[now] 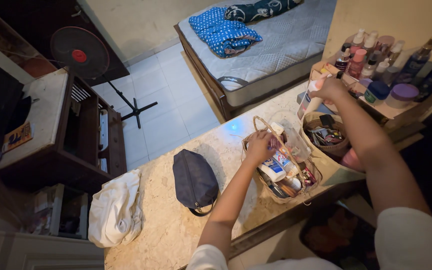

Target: Organizing personal care products and clothes by moving them between a closet and a vanity table.

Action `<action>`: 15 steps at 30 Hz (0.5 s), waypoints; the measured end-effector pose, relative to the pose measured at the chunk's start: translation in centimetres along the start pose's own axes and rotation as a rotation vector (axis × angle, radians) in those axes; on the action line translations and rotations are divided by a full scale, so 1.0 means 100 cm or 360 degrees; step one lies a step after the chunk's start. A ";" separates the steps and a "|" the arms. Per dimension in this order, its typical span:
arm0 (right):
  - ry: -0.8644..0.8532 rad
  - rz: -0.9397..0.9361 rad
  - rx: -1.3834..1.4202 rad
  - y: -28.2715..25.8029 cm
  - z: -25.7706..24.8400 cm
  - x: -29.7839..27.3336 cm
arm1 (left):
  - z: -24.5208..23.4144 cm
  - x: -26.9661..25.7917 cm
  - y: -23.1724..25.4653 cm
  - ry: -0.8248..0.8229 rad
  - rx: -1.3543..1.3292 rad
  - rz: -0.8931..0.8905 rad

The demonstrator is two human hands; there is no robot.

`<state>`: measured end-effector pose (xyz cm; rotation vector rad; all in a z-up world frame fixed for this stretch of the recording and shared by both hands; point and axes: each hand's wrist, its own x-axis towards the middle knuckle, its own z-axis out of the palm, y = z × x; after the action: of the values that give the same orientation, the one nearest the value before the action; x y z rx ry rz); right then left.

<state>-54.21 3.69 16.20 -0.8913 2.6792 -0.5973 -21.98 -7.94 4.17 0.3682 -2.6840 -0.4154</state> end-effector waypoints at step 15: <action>-0.0479 -0.1001 -0.0674 -0.119 0.050 -0.129 | -0.012 -0.013 -0.001 -0.0275 -0.0333 0.0119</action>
<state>-36.23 1.51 18.58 -1.8033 2.2578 0.0205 -20.24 -7.90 4.77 0.1769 -2.7739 -0.7276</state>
